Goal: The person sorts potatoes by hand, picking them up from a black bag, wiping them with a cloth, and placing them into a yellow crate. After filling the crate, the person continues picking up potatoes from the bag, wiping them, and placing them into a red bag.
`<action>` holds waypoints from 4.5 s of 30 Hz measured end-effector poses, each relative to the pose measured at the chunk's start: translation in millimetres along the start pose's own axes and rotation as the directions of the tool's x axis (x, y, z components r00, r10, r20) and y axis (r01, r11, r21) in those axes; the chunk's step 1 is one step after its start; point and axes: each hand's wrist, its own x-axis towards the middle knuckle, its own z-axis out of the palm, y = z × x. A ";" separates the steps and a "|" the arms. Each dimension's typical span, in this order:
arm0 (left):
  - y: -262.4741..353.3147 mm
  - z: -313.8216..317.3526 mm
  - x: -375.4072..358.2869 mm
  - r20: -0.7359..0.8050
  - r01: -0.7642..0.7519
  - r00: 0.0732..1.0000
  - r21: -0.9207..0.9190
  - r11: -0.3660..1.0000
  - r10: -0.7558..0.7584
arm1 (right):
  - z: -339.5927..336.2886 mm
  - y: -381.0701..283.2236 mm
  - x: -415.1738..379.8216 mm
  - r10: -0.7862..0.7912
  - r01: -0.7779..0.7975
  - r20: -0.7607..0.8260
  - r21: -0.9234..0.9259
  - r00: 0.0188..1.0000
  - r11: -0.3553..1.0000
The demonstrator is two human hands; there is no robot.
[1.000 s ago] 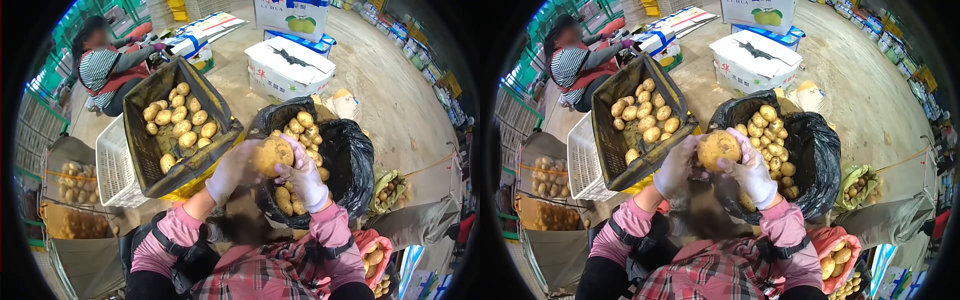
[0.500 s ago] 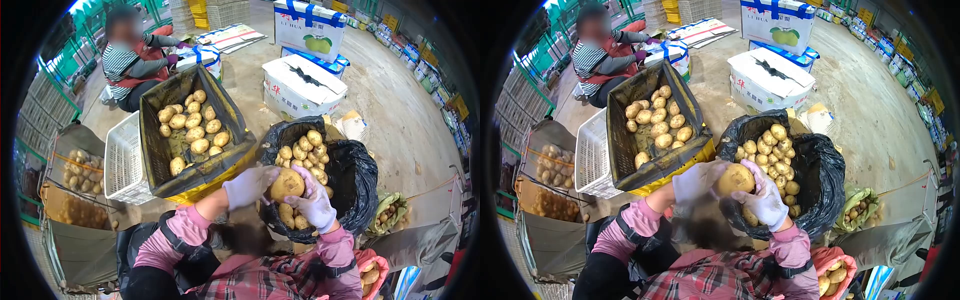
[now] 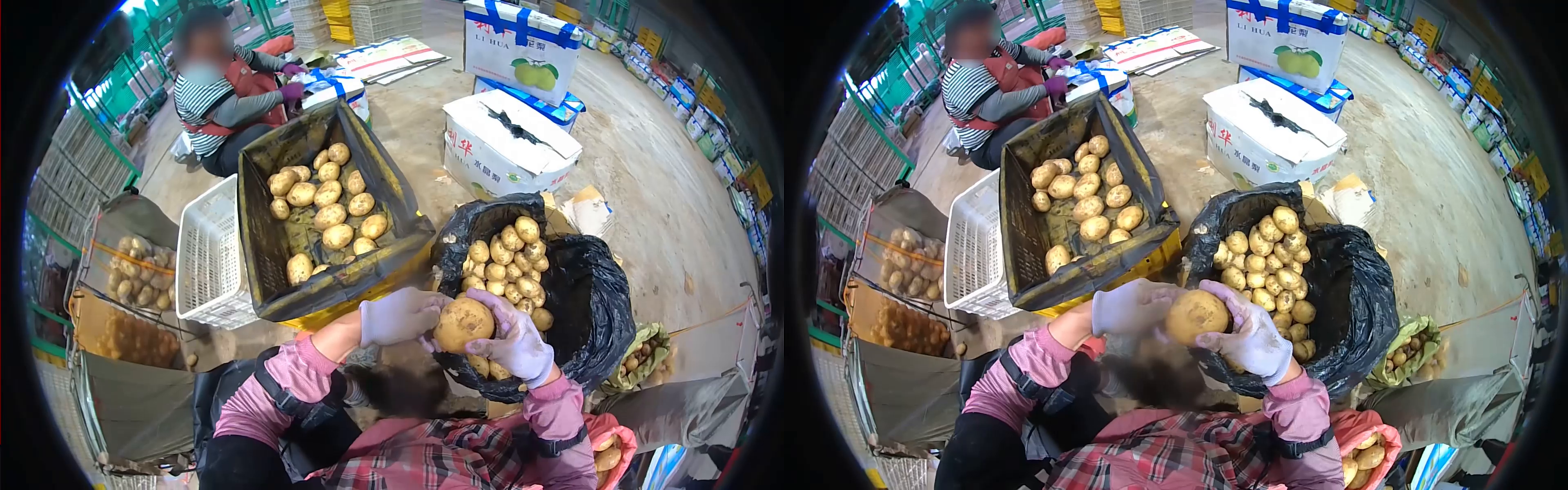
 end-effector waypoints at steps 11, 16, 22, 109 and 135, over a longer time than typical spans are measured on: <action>7.7 -11.8 -3.6 -0.096 -0.173 0.977 0.174 0.970 0.191 | 4.8 -5.2 11.0 0.006 0.003 -0.044 0.194 0.999 0.981; 0.9 -5.3 2.6 -0.142 -0.175 0.975 -0.008 0.985 0.172 | -3.3 -2.5 11.0 -0.099 0.117 -0.071 0.333 0.993 0.935; 4.0 -3.5 8.5 0.042 0.094 0.996 -0.380 0.920 -0.085 | -7.5 2.6 12.2 -0.247 0.265 -0.104 0.219 0.963 0.939; 7.5 19.6 54.8 -0.379 -0.272 0.922 -0.478 0.835 0.083 | 1.7 -22.0 24.2 -0.213 0.296 -0.463 0.114 0.860 0.948; 29.9 27.6 46.0 -0.248 -0.464 0.856 0.016 0.885 0.453 | -11.3 -18.2 9.5 -0.341 0.391 -0.395 0.049 0.853 0.919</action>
